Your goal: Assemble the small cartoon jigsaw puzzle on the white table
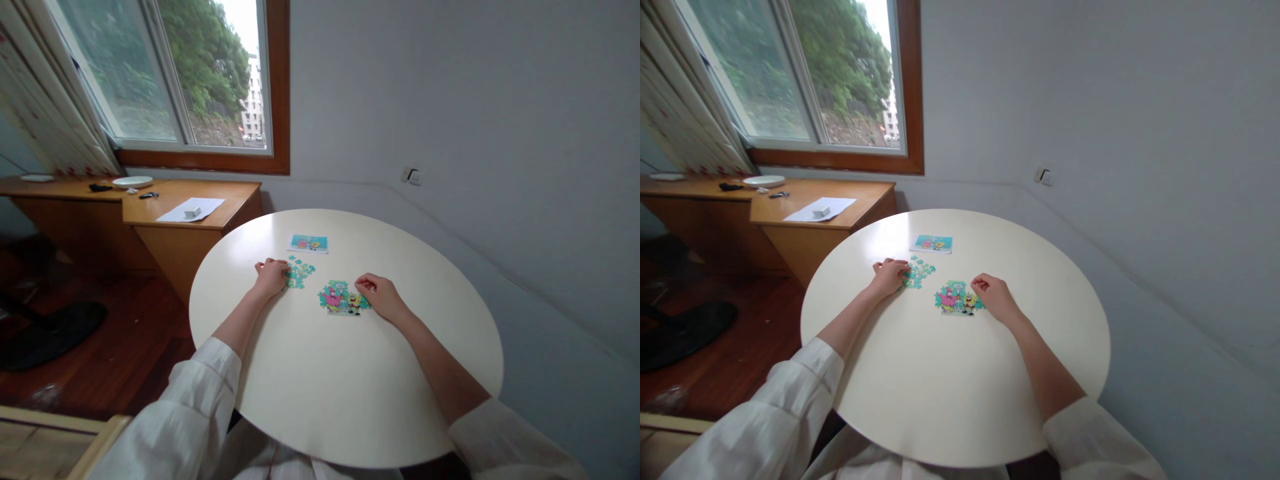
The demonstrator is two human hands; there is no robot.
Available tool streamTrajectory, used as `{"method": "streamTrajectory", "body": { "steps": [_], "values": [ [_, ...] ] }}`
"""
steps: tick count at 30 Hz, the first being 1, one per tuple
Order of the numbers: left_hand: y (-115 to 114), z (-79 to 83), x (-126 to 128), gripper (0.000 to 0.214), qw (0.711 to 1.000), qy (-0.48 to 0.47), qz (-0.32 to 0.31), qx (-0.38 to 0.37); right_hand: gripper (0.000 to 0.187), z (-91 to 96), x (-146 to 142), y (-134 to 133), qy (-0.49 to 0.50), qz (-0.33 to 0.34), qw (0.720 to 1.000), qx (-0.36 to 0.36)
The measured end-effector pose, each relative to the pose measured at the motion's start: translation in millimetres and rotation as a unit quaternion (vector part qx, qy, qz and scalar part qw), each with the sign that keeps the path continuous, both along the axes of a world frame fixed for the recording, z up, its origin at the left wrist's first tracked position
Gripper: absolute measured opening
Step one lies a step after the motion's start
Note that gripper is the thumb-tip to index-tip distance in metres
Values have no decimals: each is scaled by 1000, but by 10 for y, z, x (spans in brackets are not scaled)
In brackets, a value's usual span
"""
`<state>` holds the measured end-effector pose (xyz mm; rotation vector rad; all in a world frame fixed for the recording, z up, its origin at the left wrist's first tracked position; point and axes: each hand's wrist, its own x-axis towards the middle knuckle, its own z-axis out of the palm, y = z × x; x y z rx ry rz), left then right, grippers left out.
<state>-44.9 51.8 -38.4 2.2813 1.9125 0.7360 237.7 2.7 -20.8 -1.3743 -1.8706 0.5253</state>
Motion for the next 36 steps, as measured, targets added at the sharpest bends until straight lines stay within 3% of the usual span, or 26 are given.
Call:
{"method": "streamTrajectory", "body": {
  "steps": [16, 36],
  "values": [
    [-56, 99, 82, 28, 999, 19, -28, -26, 19, 8, -17, -19, 0, 0, 1000, -3],
    [-36, 142, 12, 22, 998, -3, 31, -49, 19, -3, -11, -17, 4, 3, 1000, -3]
  ]
}}
